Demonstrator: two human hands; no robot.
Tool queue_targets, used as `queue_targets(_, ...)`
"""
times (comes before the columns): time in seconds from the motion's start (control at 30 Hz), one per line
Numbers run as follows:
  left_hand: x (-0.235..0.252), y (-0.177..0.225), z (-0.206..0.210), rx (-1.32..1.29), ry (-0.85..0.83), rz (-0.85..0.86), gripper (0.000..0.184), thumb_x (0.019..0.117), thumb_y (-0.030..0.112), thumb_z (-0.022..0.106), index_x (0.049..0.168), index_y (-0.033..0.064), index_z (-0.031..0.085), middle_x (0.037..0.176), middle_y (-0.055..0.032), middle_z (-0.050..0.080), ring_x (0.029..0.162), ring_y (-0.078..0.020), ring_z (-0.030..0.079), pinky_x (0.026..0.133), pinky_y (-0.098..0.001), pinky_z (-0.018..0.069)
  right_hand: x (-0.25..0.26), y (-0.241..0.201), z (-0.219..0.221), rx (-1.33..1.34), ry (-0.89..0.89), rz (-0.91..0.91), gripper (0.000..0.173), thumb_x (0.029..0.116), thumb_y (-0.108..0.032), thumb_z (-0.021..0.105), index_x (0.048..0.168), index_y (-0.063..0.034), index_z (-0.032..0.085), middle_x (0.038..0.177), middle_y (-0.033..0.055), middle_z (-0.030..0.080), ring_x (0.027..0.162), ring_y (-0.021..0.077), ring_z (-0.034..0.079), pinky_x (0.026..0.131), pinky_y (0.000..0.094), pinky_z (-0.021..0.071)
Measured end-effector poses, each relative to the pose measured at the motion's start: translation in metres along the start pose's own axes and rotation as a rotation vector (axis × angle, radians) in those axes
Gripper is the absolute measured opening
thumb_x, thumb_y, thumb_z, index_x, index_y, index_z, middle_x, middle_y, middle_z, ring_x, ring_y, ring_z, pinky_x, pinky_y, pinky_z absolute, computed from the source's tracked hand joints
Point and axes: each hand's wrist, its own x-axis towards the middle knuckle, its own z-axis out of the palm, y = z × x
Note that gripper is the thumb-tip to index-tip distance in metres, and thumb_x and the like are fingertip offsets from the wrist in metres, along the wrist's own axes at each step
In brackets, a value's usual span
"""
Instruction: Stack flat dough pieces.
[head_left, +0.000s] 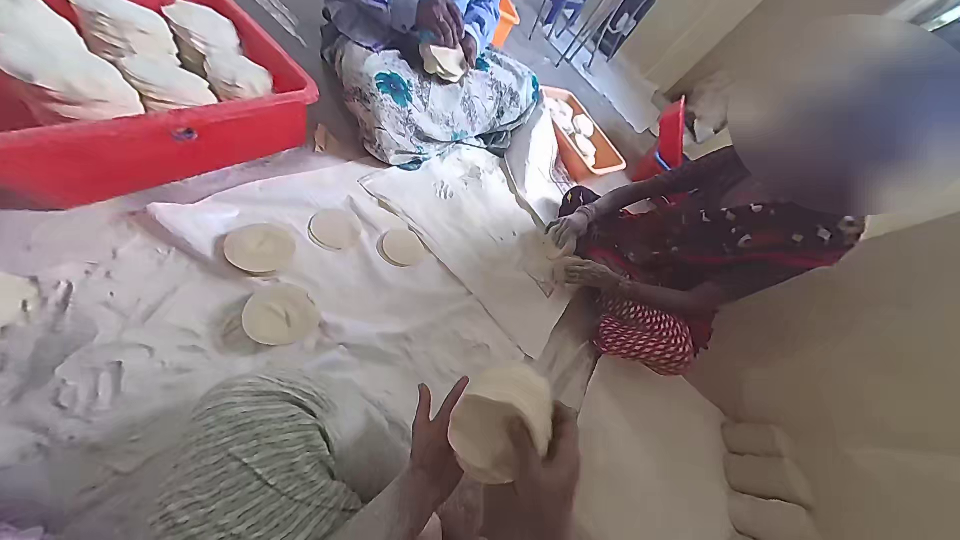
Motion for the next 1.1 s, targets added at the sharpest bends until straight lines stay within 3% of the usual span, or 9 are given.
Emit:
queue_targets(0.1,-0.001,0.001,0.0,0.046,-0.059,-0.06,0.088,0.0984,0.068,-0.003,0.145,0.0126,0.047,0.112,-0.0085,0.072,0.1,-0.0201,0.071,0.084,-0.0405,0.0587,-0.016,-0.003,-0.031,0.016,-0.147,0.082,0.099,0.0714,-0.021,0.082,0.146,0.017,0.028,0.133,0.026,0.055,0.117,0.0104,0.06,0.098,0.025,0.0515)
queue_targets(0.27,0.001,-0.006,0.018,0.218,-0.068,-0.047,0.082,0.104,0.056,0.001,0.131,0.0046,0.059,0.099,-0.0084,0.073,0.091,-0.0182,0.071,0.08,-0.0373,0.059,-0.012,0.001,-0.03,-0.286,-0.174,0.208,0.094,0.065,-0.033,0.088,0.14,0.0098,0.05,0.113,0.0261,0.068,0.104,0.033,0.068,0.092,0.0524,0.0541)
queue_targets(0.4,-0.008,0.0,0.013,0.256,-0.256,0.012,0.096,0.0959,0.071,-0.003,0.15,0.0061,0.041,0.13,-0.0089,0.067,0.116,-0.0187,0.065,0.094,-0.0379,0.054,-0.028,-0.013,-0.054,-0.134,-0.096,0.104,0.093,0.0659,-0.025,0.083,0.138,0.0163,0.042,0.12,0.0217,0.063,0.107,0.0081,0.064,0.092,0.0245,0.0544)
queue_targets(0.53,-0.009,-0.016,0.01,0.216,-0.178,-0.052,0.087,0.1008,0.063,-0.001,0.138,0.0077,0.055,0.11,-0.0082,0.074,0.101,-0.0179,0.072,0.086,-0.0383,0.0599,-0.028,0.007,-0.046,-0.229,-0.132,0.1,0.095,0.0621,-0.037,0.089,0.135,0.0135,0.053,0.119,0.0252,0.067,0.112,0.0273,0.065,0.099,0.0469,0.0518)
queue_targets(0.6,-0.012,-0.009,0.026,0.328,-0.176,0.025,0.092,0.1003,0.062,-0.005,0.136,0.0061,0.058,0.115,-0.0065,0.073,0.105,-0.0158,0.07,0.089,-0.037,0.058,-0.021,0.002,-0.049,-0.28,-0.101,0.048,0.094,0.0607,-0.042,0.084,0.131,0.0134,0.056,0.115,0.0244,0.068,0.109,0.0292,0.066,0.097,0.0492,0.0509)
queue_targets(0.73,-0.007,-0.008,0.001,0.39,-0.212,0.106,0.099,0.0964,0.071,-0.004,0.15,0.0006,0.04,0.138,-0.0118,0.061,0.126,-0.022,0.059,0.103,-0.0423,0.0481,-0.036,-0.007,-0.064,-0.202,-0.074,0.018,0.102,0.0626,-0.038,0.088,0.136,0.0181,0.044,0.124,0.0271,0.061,0.116,0.0205,0.061,0.101,0.0354,0.0507)
queue_targets(0.87,-0.011,-0.016,0.023,0.211,-0.176,-0.021,0.094,0.0984,0.067,-0.003,0.132,0.0055,0.06,0.114,-0.0076,0.073,0.105,-0.0188,0.07,0.089,-0.0394,0.0584,-0.032,0.0,-0.051,-0.247,-0.148,0.114,0.095,0.0597,-0.03,0.09,0.135,0.0134,0.053,0.12,0.0281,0.066,0.112,0.0329,0.065,0.099,0.0489,0.052)
queue_targets(1.0,-0.002,-0.009,0.007,0.284,-0.265,0.099,0.1,0.0941,0.076,-0.001,0.149,0.0044,0.042,0.135,-0.0102,0.064,0.122,-0.0218,0.062,0.098,-0.0404,0.052,-0.037,-0.016,-0.064,-0.156,-0.07,-0.018,0.097,0.0623,-0.029,0.089,0.133,0.0212,0.044,0.119,0.0238,0.064,0.109,0.0079,0.064,0.095,0.0247,0.0534)
queue_targets(1.1,-0.009,-0.015,0.01,0.271,-0.21,0.017,0.095,0.0976,0.07,-0.002,0.139,0.0073,0.057,0.12,-0.0066,0.072,0.109,-0.0167,0.069,0.091,-0.0372,0.0576,-0.036,-0.007,-0.058,-0.232,-0.123,-0.022,0.102,0.0617,-0.03,0.092,0.136,0.0212,0.045,0.126,0.032,0.061,0.117,0.0246,0.063,0.103,0.0385,0.0508)
